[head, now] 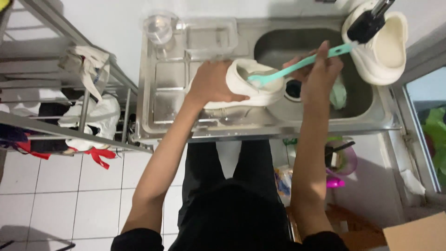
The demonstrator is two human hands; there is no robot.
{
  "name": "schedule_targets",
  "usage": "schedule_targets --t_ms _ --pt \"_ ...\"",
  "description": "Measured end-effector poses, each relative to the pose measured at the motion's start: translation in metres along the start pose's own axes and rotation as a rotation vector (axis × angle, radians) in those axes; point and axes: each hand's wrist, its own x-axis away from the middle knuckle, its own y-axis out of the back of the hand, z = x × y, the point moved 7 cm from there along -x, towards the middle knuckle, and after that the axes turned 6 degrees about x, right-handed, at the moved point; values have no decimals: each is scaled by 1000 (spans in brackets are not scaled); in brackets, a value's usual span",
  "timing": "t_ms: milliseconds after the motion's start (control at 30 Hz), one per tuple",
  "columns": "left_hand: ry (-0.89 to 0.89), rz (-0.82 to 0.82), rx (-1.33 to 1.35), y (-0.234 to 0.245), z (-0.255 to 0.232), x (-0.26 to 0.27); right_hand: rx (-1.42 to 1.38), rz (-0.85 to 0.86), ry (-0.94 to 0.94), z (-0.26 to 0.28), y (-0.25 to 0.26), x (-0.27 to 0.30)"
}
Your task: Washing a white clog shoe by scrubbing it with a brush over a sink
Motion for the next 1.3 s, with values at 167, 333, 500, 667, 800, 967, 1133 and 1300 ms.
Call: schedule_targets --t_ms 167,333,500,667,800,967,1133,1300 --pt "193 65 16 -1 -3 5 65 -15 -266 3 -47 28" --pt "136 31 15 -4 2 8 20 56 -266 20 -44 29" --pt "112 -61 97 8 -2 14 304 150 -155 43 -44 27" --pt "352 153 -22 15 18 40 -530 424 25 20 -47 -5" --pt "248 10 119 7 31 50 -772 606 144 -36 -79 -7" --pt "231 82 78 0 41 47 -803 360 -274 -78 -71 -14" --pt "195 42 46 0 40 39 -845 -73 -439 -125 -17 -48" --pt "238 -3 90 3 34 45 -732 -25 -385 -106 -63 -9"
